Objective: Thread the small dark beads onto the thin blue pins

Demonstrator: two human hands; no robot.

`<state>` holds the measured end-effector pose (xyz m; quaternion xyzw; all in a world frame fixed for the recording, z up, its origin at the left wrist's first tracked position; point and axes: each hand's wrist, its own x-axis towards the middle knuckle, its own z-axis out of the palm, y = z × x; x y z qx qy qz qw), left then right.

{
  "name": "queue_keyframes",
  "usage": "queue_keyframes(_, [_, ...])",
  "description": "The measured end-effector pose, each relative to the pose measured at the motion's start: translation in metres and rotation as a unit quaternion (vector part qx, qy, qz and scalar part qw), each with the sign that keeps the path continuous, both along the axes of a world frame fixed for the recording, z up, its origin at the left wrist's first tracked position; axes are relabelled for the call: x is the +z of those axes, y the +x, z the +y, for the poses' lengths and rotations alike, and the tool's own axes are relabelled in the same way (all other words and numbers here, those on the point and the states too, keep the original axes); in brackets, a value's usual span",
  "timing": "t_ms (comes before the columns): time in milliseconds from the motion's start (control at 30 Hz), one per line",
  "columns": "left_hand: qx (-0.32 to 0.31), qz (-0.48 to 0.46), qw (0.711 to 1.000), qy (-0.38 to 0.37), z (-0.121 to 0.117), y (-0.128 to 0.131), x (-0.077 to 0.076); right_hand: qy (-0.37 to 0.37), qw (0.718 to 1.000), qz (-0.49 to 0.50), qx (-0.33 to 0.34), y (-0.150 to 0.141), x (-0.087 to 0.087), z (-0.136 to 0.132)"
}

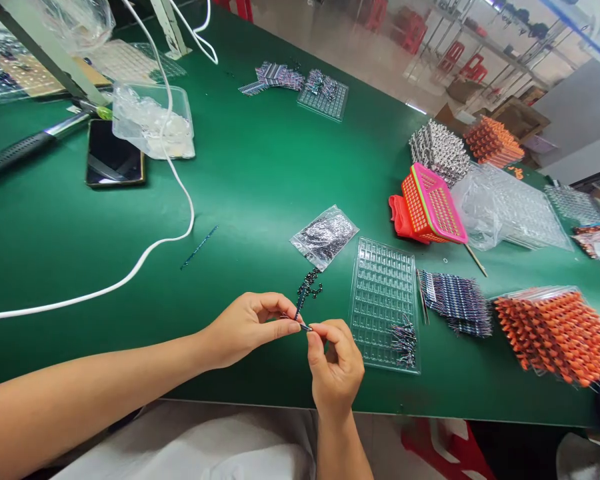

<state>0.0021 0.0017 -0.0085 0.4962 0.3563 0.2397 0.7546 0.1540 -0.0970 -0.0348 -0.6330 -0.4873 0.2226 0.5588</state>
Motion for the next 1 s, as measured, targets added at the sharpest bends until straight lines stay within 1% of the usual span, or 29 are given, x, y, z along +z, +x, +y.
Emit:
queue_keyframes(233, [-0.005,0.014,1.0,0.009,0.002,0.0,0.002,0.002,1.0,0.011,0.002,-0.001,0.0,0.0])
queue_keyframes(367, [-0.016,0.038,0.998,0.051,0.002,-0.001,0.004,-0.001,0.999,0.038,0.012,0.001,-0.001,0.001])
queue_keyframes(467, [-0.026,0.049,0.996,0.076,0.003,-0.003,0.006,-0.008,0.996,0.083,0.04,0.005,-0.003,0.002])
queue_keyframes(633, [-0.048,0.049,0.994,0.085,0.004,-0.005,0.008,-0.047,0.98,0.167,0.098,0.011,-0.003,0.003])
queue_keyframes(800, [-0.067,0.046,0.994,0.076,0.004,-0.008,0.011,-0.094,0.959,0.227,0.141,0.015,-0.003,0.002])
queue_keyframes(900, [-0.077,0.047,0.993,0.077,0.004,-0.008,0.012,-0.098,0.947,0.259,0.164,0.017,-0.003,0.003])
queue_keyframes(1000, [-0.08,0.047,0.992,0.081,0.004,-0.008,0.013,-0.094,0.939,0.282,0.171,0.017,-0.002,0.004])
